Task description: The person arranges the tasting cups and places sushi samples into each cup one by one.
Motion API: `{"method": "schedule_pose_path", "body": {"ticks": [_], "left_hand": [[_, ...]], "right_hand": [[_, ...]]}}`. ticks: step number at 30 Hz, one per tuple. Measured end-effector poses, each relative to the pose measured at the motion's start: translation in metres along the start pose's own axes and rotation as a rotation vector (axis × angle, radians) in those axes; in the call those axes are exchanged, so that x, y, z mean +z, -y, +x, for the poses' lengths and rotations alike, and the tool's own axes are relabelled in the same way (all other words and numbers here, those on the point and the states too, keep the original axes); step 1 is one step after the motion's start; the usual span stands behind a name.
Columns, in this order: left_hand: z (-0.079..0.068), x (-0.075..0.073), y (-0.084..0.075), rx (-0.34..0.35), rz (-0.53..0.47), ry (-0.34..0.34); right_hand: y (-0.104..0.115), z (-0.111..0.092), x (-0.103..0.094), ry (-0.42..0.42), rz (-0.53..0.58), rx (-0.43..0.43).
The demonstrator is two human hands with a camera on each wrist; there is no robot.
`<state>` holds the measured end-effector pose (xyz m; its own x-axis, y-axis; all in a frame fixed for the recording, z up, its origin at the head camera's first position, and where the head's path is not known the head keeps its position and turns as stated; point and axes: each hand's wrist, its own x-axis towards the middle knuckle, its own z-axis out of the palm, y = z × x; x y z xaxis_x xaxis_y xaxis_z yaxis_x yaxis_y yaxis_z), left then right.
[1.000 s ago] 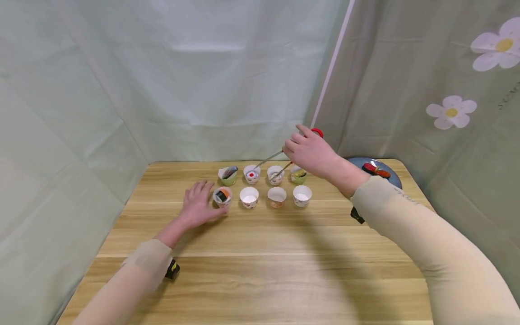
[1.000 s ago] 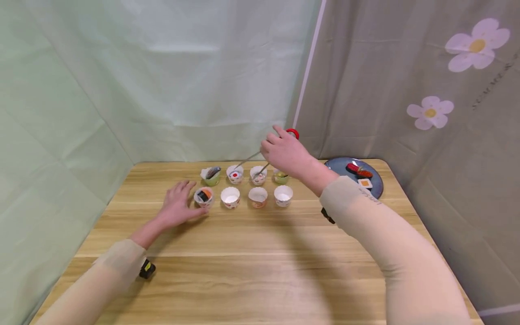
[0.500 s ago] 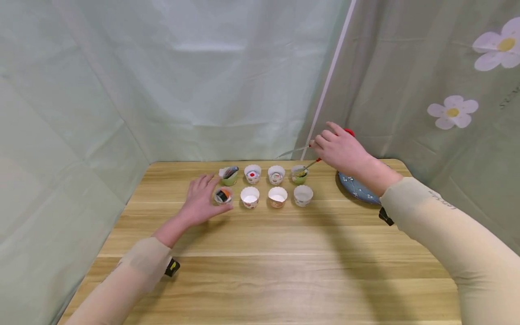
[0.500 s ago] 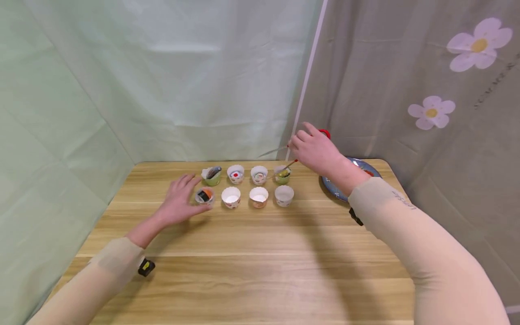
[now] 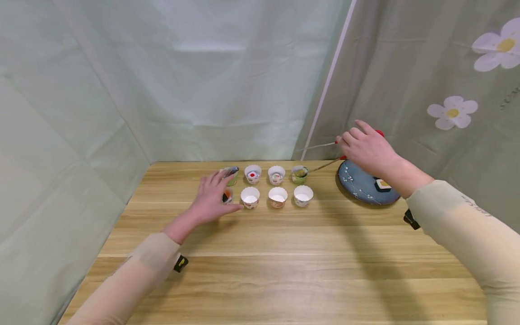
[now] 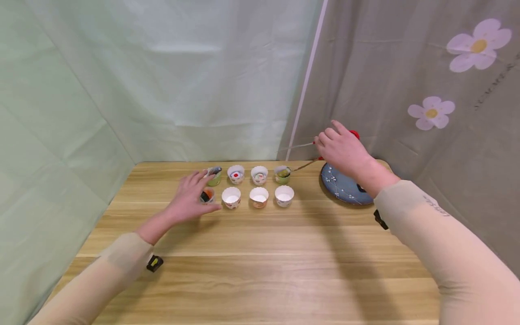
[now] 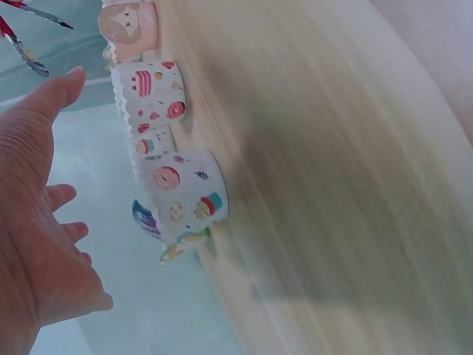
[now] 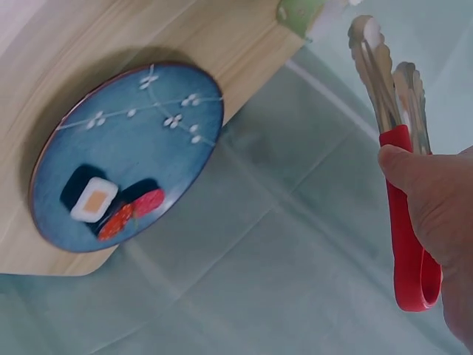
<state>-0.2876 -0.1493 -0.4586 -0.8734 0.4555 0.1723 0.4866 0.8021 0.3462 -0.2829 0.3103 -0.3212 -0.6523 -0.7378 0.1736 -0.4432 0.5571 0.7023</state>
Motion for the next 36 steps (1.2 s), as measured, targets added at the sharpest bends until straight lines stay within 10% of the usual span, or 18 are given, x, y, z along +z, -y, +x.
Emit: {"method": "schedule_pose_path", "body": {"ticks": [27,36], "left_hand": [[0.032,0.019,-0.023,-0.004,0.043,0.040],[0.038,0.029,-0.018,-0.033,0.072,0.087]], "right_hand": [[-0.032,-0.071,0.005,0.047,0.074,0.082],[-0.042,-0.090,0.005,0.250,0.058,0.084]]}}
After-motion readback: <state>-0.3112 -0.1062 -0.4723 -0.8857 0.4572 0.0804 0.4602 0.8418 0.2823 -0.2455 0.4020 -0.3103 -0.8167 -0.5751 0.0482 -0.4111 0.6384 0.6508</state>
